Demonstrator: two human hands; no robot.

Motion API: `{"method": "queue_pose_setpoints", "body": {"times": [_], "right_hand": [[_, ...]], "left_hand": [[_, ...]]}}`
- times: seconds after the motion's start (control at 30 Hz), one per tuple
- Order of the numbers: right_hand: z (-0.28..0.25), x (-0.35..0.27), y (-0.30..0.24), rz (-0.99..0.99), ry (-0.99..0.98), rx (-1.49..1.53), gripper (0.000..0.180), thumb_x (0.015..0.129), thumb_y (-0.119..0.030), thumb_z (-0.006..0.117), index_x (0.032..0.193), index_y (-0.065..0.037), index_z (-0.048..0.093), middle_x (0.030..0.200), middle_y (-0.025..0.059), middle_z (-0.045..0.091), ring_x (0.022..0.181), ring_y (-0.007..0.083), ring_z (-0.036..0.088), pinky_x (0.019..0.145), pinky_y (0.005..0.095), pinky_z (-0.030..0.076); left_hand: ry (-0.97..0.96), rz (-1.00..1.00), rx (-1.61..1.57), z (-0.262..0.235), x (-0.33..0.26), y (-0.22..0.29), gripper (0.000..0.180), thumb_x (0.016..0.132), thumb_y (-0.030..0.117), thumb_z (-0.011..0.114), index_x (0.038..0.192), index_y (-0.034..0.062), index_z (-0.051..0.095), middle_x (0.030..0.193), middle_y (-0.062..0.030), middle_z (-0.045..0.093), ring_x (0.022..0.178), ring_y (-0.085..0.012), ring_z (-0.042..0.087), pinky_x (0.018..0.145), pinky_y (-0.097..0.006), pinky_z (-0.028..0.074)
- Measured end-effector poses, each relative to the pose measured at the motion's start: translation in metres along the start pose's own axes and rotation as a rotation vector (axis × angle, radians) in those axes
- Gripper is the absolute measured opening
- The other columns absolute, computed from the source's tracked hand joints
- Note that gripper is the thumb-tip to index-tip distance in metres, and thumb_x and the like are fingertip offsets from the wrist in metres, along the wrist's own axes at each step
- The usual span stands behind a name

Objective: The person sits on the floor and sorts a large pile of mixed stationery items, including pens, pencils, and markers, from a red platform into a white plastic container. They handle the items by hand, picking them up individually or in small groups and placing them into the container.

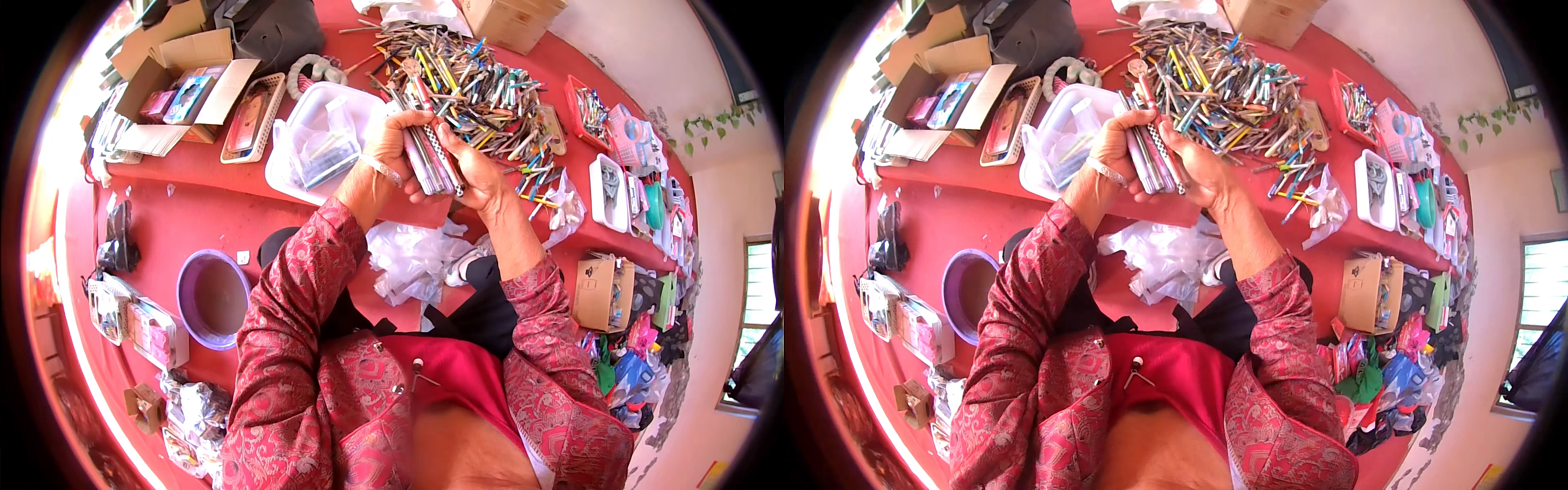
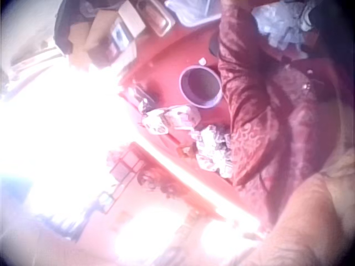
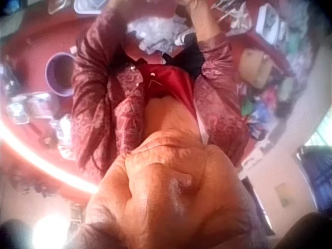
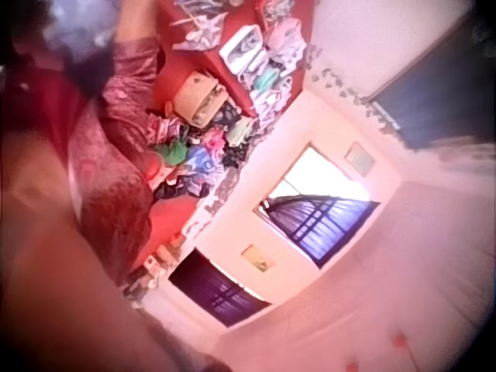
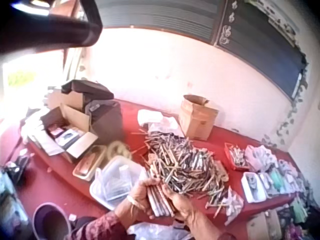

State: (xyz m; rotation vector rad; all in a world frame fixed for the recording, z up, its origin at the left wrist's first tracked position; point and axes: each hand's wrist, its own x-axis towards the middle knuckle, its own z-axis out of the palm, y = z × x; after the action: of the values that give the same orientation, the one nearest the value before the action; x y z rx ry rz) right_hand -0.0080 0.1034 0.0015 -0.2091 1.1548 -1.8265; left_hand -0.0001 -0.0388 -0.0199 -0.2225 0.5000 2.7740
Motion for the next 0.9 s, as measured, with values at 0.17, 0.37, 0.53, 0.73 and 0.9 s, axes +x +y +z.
{"method": "queue_pose_setpoints", "body": {"times": [0.17, 0.37, 0.53, 0.73, 0.9], "right_hand": [[-0.014, -0.001, -0.013, 0.08, 0.051, -0.188, 0.037, 0.08, -0.034, 0.058, 0.099, -0.003, 0.053, 0.093, 0.0042, 0.055, 0.082, 0.0079, 0.052, 0.069, 0.024, 0.044], [-0.017, 0.009, 0.006, -0.067, 0.117, -0.417, 0.035, 0.065, -0.005, 0.068, 0.094, -0.001, 0.05, 0.079, 0.0033, 0.056, 0.062, 0.0093, 0.054, 0.051, 0.0215, 0.044], [-0.025, 0.001, 0.001, -0.082, 0.09, -0.148, 0.022, 0.068, -0.007, 0.061, 0.087, -0.003, 0.05, 0.064, 0.0044, 0.053, 0.045, 0.0116, 0.051, 0.039, 0.0223, 0.042], [-0.04, -0.002, -0.003, -0.052, -0.316, 0.547, 0.024, 0.071, -0.013, 0.052, 0.091, 0.0, 0.049, 0.068, 0.005, 0.048, 0.054, 0.0125, 0.049, 0.049, 0.0245, 0.044], [-0.022, -0.003, 0.002, -0.114, -0.229, 0.412, 0.026, 0.069, -0.013, 0.053, 0.091, 0.0, 0.049, 0.07, 0.0058, 0.049, 0.056, 0.0142, 0.05, 0.052, 0.0258, 0.046]], "left_hand": [[0.206, -0.023, 0.224, -0.003, 0.001, 0.001, 0.012, 0.071, 0.006, 0.058, 0.081, -0.0013, 0.057, 0.071, -0.0104, 0.059, 0.059, -0.0204, 0.058, 0.059, -0.033, 0.051], [0.219, 0.108, 0.445, -0.01, 0.021, -0.028, 0.024, 0.079, 0.024, 0.058, 0.086, 0.0007, 0.058, 0.075, -0.0074, 0.059, 0.065, -0.0165, 0.057, 0.06, -0.028, 0.048], [0.076, 0.0, 0.47, -0.01, 0.022, -0.029, 0.044, 0.083, 0.041, 0.048, 0.098, 0.0006, 0.053, 0.086, -0.008, 0.058, 0.076, -0.0178, 0.057, 0.068, -0.03, 0.047], [-0.045, -0.039, 0.143, -0.005, 0.013, -0.004, 0.076, 0.079, 0.062, 0.035, 0.119, -0.0026, 0.036, 0.1, -0.0106, 0.052, 0.091, -0.0218, 0.051, 0.08, -0.037, 0.041], [-0.015, 0.079, 0.285, -0.006, 0.005, -0.003, 0.061, 0.078, 0.047, 0.053, 0.116, 0.0014, 0.039, 0.097, -0.0087, 0.052, 0.086, -0.0191, 0.052, 0.075, -0.034, 0.043]]}}
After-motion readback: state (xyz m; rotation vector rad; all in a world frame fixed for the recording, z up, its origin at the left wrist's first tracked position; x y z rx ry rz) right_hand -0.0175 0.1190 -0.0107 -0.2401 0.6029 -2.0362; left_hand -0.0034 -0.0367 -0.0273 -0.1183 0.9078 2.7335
